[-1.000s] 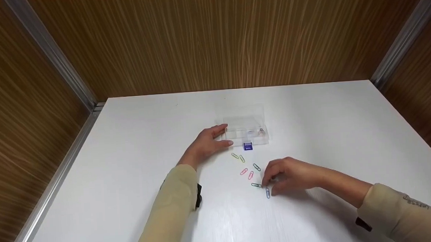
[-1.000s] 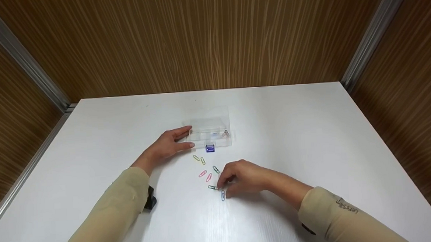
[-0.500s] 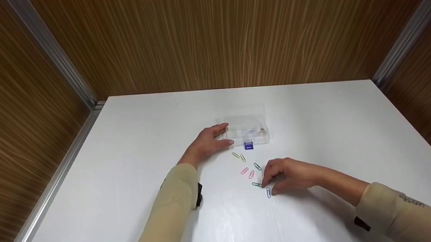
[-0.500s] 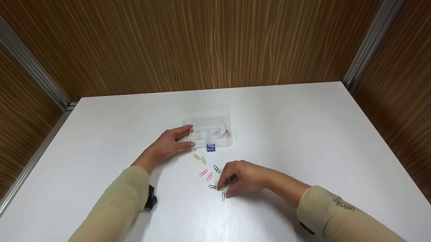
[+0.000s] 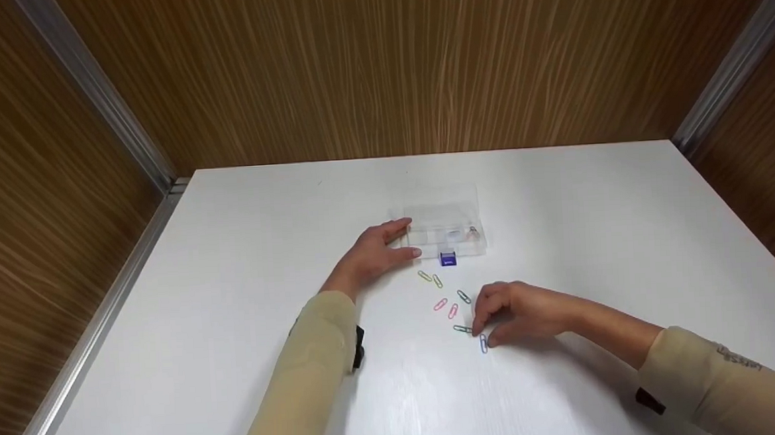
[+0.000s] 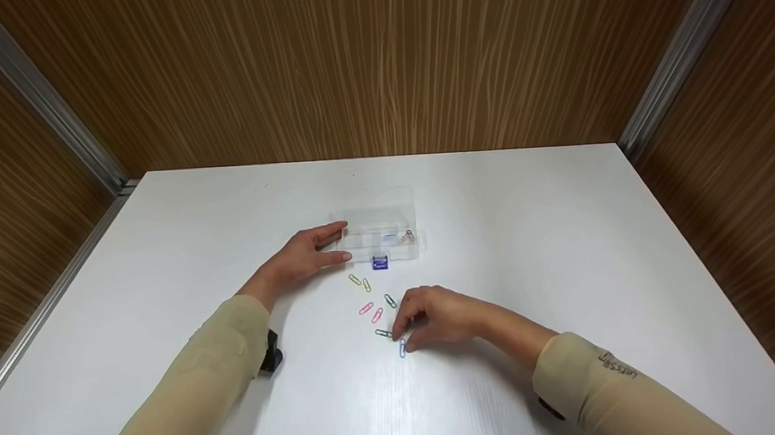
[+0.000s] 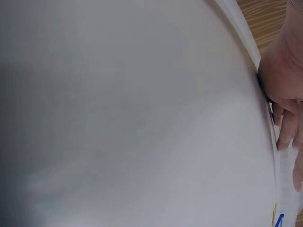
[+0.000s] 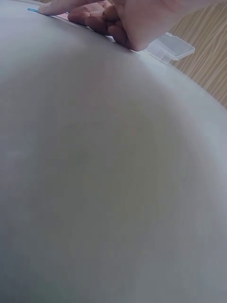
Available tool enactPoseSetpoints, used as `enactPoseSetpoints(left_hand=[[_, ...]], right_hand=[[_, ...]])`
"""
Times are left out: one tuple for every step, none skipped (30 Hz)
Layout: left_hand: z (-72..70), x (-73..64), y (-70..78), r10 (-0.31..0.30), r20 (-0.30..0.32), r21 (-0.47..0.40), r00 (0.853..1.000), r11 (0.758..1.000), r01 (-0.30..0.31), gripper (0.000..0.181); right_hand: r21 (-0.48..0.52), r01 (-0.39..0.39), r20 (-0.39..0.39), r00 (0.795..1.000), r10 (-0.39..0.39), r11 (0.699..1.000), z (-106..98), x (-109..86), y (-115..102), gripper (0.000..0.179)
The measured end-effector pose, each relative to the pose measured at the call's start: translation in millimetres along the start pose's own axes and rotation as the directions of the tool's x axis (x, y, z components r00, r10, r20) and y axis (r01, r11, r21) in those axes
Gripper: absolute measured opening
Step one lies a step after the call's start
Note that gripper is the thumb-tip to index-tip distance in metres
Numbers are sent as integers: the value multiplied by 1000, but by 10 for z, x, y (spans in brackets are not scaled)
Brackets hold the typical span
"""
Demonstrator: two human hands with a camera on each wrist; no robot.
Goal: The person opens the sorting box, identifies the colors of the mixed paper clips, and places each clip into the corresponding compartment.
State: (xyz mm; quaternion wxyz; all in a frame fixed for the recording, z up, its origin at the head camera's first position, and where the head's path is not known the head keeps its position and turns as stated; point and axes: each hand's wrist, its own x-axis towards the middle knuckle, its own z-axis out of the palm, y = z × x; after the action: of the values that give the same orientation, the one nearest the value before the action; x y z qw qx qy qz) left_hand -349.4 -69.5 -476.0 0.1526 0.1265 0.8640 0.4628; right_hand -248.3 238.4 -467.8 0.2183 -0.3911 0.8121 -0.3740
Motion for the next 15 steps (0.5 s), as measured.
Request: enactPoseSetpoints(left_hand=[[-1, 1, -1, 6, 0, -7, 1000, 1000, -6, 76], [-1, 2, -2, 12, 1, -12, 1000, 1000, -12, 76], [-2, 3, -3, 16, 3, -18, 1000, 1000, -16, 76], [-3, 4, -4, 19, 3, -21, 1000, 1000, -19, 75], [-3, 7, -6, 23, 4, -21, 1000, 1000, -22, 75], [-3, 9, -9, 24, 5, -23, 1000, 999, -23, 75], [-3, 14, -11, 22, 4, -21, 1000, 1000, -22, 75], [-3, 18, -13, 20, 5, -19, 1000, 1000, -20, 76], [-2, 20, -13, 17, 4, -18, 1000, 1000, -17, 76], [-2, 22, -13, 16, 3, -18, 1000, 1000, -16, 76], [-1, 23, -14, 16, 3, -17, 1000, 1000, -16, 76], [-1, 22, -13, 17, 3, -17, 1000, 1000, -17, 76], [0, 21, -12, 20, 4, -18, 1000, 1000, -20, 76], [0, 19, -11, 23, 4, -19, 1000, 1000, -23, 76], [1, 16, -11, 25, 4, -19, 1000, 999, -25, 76]], right_hand=[[2, 3, -3, 1000, -3, 1000, 2, -2, 1, 23], [5, 5, -6, 1000, -5, 1000, 4, -3, 2, 22], [6, 7, -8, 1000, -7, 1000, 6, -4, 2, 21], [6, 10, -10, 1000, -10, 1000, 7, -6, 2, 21], [7, 13, -12, 1000, -12, 1000, 8, -8, 2, 20], [9, 15, -13, 1000, -15, 1000, 8, -10, 2, 20], [8, 12, -14, 1000, -12, 1000, 9, -10, 1, 20], [7, 8, -14, 1000, -8, 1000, 10, -11, 0, 19], [5, 6, -14, 1000, -6, 1000, 11, -11, 0, 19], [5, 5, -14, 1000, -5, 1000, 13, -10, -1, 18], [5, 4, -14, 1000, -4, 1000, 15, -8, -1, 18], [4, 4, -15, 1000, -4, 1000, 19, -6, 0, 17], [3, 4, -17, 1000, -4, 1000, 22, -5, 1, 17], [4, 4, -19, 1000, -4, 1000, 26, -5, 3, 16], [7, 4, -20, 1000, -4, 1000, 30, -5, 5, 16]])
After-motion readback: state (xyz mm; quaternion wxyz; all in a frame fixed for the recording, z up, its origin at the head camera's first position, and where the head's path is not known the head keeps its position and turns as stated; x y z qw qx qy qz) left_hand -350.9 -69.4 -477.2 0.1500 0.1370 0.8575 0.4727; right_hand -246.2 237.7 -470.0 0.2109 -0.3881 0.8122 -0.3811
